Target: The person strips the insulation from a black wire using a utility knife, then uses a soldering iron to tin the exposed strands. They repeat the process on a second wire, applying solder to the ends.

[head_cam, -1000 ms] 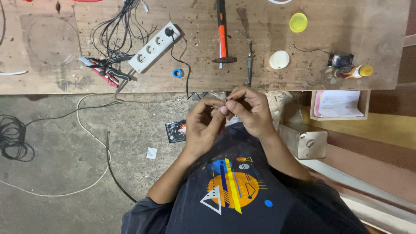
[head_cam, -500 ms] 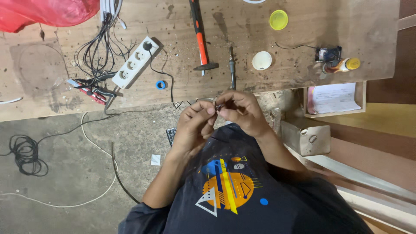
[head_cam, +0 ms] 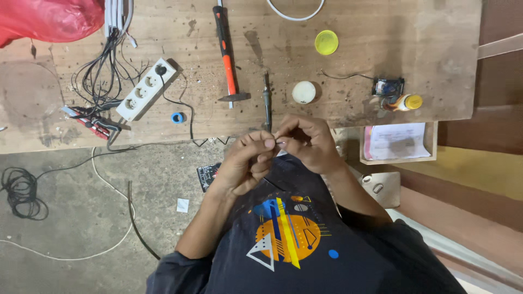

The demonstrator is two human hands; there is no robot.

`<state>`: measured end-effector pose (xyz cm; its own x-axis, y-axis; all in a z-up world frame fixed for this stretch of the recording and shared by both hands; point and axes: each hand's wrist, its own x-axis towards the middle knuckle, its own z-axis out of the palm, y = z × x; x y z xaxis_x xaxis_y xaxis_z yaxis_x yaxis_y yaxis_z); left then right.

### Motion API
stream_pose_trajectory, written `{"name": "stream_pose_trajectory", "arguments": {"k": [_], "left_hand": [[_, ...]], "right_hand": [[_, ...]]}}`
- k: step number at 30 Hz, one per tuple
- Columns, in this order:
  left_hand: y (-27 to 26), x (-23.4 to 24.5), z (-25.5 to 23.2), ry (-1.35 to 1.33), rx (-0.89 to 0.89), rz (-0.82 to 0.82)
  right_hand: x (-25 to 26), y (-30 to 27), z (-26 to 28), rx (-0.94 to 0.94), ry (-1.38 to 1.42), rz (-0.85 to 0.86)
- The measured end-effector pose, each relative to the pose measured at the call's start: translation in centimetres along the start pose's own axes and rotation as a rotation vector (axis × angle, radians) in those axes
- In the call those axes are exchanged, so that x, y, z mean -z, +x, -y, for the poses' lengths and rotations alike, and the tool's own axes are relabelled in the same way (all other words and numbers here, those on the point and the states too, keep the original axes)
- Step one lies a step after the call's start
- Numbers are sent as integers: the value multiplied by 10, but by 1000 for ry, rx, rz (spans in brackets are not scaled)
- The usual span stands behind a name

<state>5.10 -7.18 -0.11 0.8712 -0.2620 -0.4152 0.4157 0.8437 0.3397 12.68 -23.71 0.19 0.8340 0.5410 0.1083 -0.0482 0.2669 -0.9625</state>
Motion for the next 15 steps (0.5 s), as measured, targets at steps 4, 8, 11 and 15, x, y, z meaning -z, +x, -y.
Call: {"name": "stream_pose_trajectory", "arguments": {"k": [4,8,11,15], "left_hand": [[7,-23,13,48,-28,-21],[9,-38,26,10,-30,-14],[15,-42,31,5,-55,-3],[19,-44,38,122,-171,-48]], "right_hand": [[20,-7,14,91,-49,13],[29,-4,24,82,65,65],[41,-6,18,94,94,86],[43,-12,21,216,-146,30]]}}
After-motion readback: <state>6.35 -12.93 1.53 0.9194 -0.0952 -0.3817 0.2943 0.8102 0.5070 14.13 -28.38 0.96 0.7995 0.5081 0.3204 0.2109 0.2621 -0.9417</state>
